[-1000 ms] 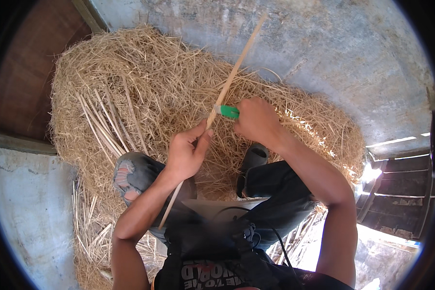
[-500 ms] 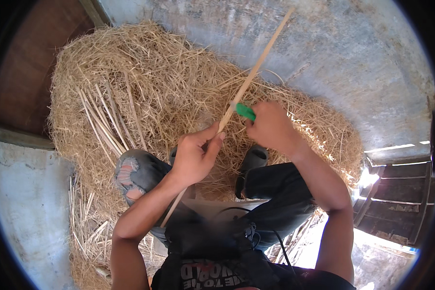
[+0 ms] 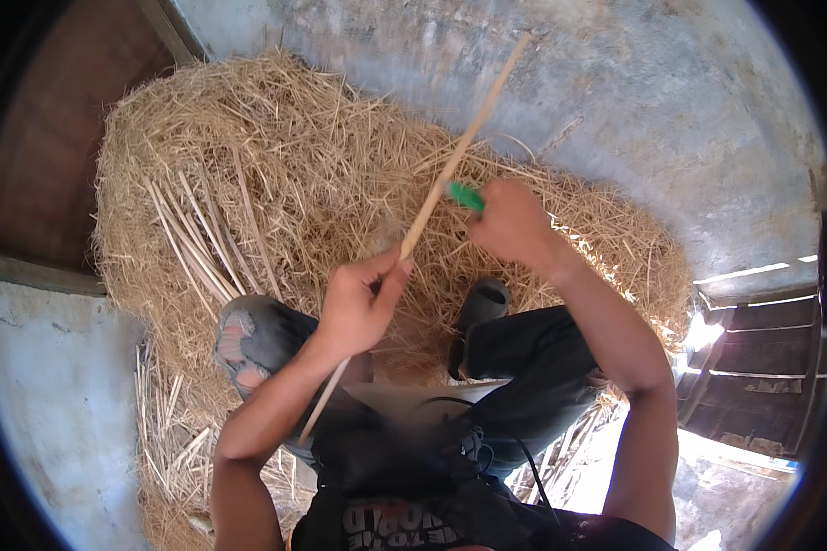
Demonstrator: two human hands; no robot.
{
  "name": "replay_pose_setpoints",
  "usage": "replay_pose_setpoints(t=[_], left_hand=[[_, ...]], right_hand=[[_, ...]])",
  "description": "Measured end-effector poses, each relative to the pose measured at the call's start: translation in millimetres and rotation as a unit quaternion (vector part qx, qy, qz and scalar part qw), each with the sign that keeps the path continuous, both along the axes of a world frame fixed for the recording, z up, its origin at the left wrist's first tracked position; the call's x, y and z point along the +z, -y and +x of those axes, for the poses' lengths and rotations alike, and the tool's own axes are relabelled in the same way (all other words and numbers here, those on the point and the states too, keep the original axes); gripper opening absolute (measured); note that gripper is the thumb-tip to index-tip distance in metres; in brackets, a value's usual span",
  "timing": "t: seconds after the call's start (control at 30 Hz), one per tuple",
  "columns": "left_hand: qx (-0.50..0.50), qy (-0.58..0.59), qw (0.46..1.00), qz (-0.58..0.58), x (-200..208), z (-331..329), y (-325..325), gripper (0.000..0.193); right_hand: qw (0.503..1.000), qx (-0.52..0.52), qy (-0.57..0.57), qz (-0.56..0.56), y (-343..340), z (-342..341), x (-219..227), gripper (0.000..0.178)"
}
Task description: The person shaves a thin wood strip using a small utility knife by pulling the blade along the length of the strip.
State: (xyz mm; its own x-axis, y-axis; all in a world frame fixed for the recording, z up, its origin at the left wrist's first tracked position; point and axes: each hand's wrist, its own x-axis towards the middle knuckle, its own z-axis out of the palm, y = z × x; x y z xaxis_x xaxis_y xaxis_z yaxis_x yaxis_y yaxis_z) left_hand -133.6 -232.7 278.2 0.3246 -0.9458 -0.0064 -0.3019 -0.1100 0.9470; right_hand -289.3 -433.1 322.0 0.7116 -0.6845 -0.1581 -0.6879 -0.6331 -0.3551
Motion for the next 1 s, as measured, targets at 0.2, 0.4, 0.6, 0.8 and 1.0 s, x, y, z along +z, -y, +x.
replay_pose_setpoints(t=[0.2, 0.4, 0.6, 0.8, 1.0], left_hand=[[0.009, -0.018, 1.0, -0.013, -8, 6, 1, 0.035], [-0.012, 0.018, 1.0, 0.0, -9, 1, 2, 0.033], [0.056, -0.039, 0.997, -0.022, -13, 2, 8, 0.038], [0.047, -0.036, 0.998, -0.024, -13, 1, 9, 0.039], [0.027, -0.03, 0.999, 0.004, -22, 7, 5, 0.038]], right_hand=[[0.995, -0.048, 0.072, 0.049, -3, 10, -23, 0.017], [0.99, -0.139, 0.021, 0.023, 60, -22, 15, 0.02], [1.0, 0.021, 0.0, 0.002, -19, -2, 3, 0.019], [0.997, 0.06, -0.03, 0.025, -31, 4, -2, 0.019], [0.993, 0.001, 0.086, -0.087, -12, 7, -35, 0.019]])
